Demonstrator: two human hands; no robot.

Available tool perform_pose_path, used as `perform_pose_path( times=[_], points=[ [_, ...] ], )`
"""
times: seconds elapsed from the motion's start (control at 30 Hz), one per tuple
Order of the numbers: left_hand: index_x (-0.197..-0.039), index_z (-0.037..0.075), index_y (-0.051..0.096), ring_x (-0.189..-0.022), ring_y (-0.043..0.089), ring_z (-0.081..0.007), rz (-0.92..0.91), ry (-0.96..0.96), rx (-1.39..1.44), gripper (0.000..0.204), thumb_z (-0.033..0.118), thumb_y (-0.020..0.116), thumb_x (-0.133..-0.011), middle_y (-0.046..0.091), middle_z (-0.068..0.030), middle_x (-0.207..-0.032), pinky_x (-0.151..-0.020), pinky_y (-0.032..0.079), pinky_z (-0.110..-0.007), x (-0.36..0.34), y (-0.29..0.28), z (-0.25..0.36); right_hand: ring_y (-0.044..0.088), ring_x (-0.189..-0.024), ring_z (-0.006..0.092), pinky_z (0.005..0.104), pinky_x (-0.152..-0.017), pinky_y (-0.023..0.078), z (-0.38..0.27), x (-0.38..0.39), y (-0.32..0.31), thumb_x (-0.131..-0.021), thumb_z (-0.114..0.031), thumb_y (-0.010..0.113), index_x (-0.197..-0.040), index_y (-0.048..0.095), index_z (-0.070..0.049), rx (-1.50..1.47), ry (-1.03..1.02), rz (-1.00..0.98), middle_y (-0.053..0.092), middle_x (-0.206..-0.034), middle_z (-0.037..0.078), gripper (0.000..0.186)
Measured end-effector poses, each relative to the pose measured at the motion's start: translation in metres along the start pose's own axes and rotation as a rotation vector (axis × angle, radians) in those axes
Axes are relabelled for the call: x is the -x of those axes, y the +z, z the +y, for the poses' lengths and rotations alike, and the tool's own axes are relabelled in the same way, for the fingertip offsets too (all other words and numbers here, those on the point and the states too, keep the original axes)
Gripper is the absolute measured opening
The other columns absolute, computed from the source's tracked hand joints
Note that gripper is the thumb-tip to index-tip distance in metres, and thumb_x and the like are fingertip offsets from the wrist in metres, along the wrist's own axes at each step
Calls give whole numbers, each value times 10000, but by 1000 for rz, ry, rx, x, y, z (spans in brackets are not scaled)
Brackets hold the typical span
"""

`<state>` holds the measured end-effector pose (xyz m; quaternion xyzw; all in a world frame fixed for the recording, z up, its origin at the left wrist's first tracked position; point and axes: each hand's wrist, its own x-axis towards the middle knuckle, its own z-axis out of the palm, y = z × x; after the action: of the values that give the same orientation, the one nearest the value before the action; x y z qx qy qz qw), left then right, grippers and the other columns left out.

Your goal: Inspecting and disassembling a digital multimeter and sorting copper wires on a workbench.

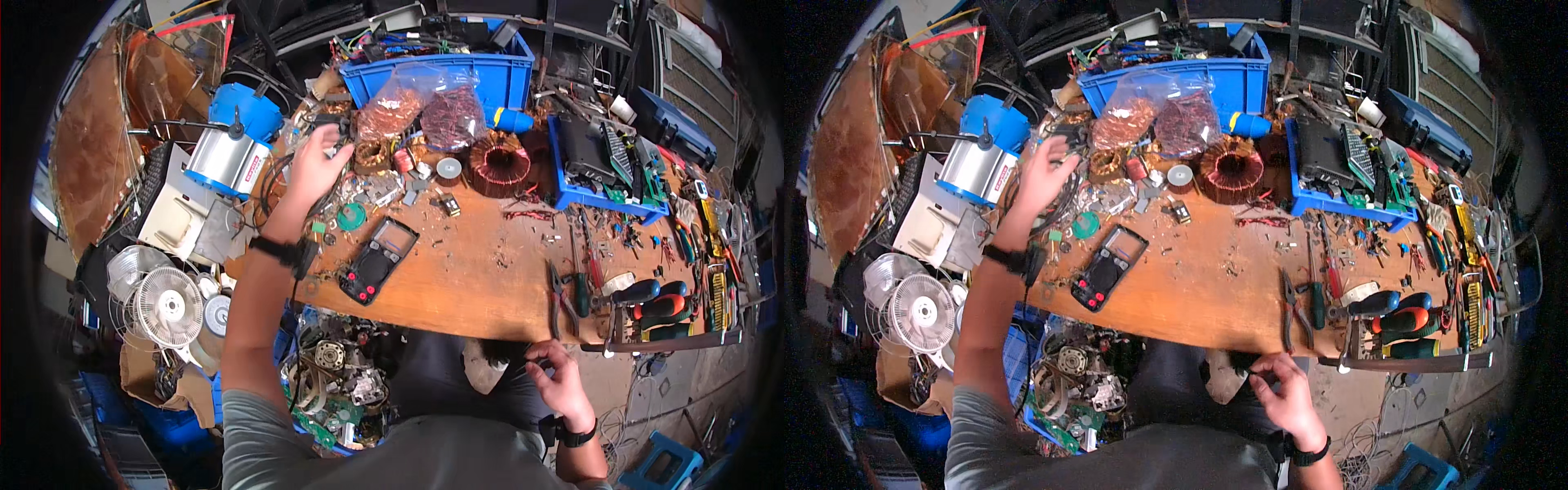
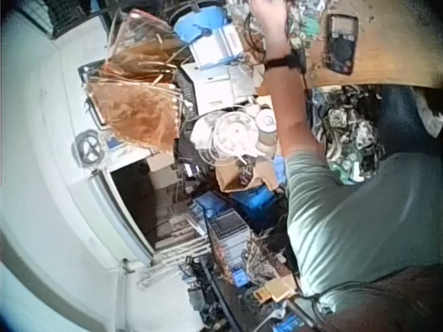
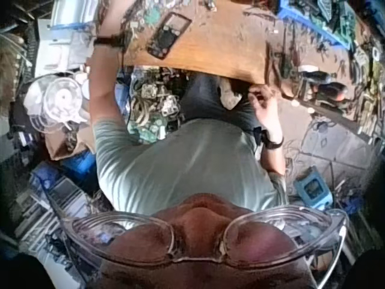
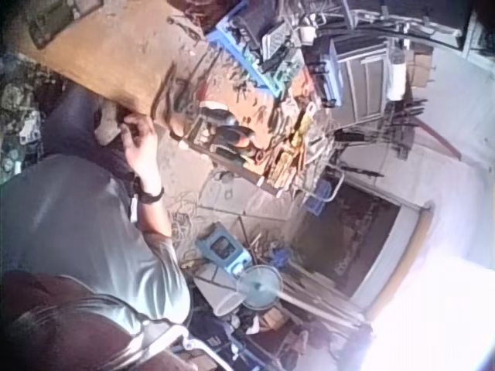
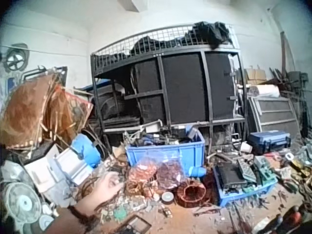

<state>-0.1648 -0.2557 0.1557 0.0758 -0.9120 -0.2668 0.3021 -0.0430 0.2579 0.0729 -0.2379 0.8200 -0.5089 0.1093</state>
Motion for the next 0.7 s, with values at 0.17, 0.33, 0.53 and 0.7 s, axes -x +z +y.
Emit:
perform_pose_path(
  times=[0.17,0.33,0.53,0.7],
  points=[
    [-1348,-24,478,-1205,554,-360,5,9,-146,840,450,796,-731,577,-237,-1281,-1043,420,-411,-91,71,-28,632,-818,198,282,-685,502,1,9,0,-801,17,692,-948,644,-1,-113,180,54,639,-947,105,156],
    [-1038,33,683,-889,669,-299,-42,-135,-4,388,373,714,-854,698,-156,-955,-800,508,-401,-141,109,-63,644,-831,216,298,-692,504,12,1,-5,-791,8,697,-953,645,-5,-58,233,59,644,-932,102,170],
    [-1002,42,632,-678,596,-170,93,-562,719,260,270,505,-1015,652,-53,-844,-597,492,-376,-170,87,-48,648,-850,276,334,-727,504,15,-14,-3,-783,-7,693,-949,647,-10,-22,252,44,644,-930,131,173],
    [-1142,157,625,-888,615,-162,-30,-686,213,307,399,545,-970,647,11,-1012,-664,490,-411,-173,78,-118,645,-900,277,336,-753,506,6,-31,6,-783,-14,699,-932,641,-9,-43,272,-35,640,-933,134,160]
  ],
)
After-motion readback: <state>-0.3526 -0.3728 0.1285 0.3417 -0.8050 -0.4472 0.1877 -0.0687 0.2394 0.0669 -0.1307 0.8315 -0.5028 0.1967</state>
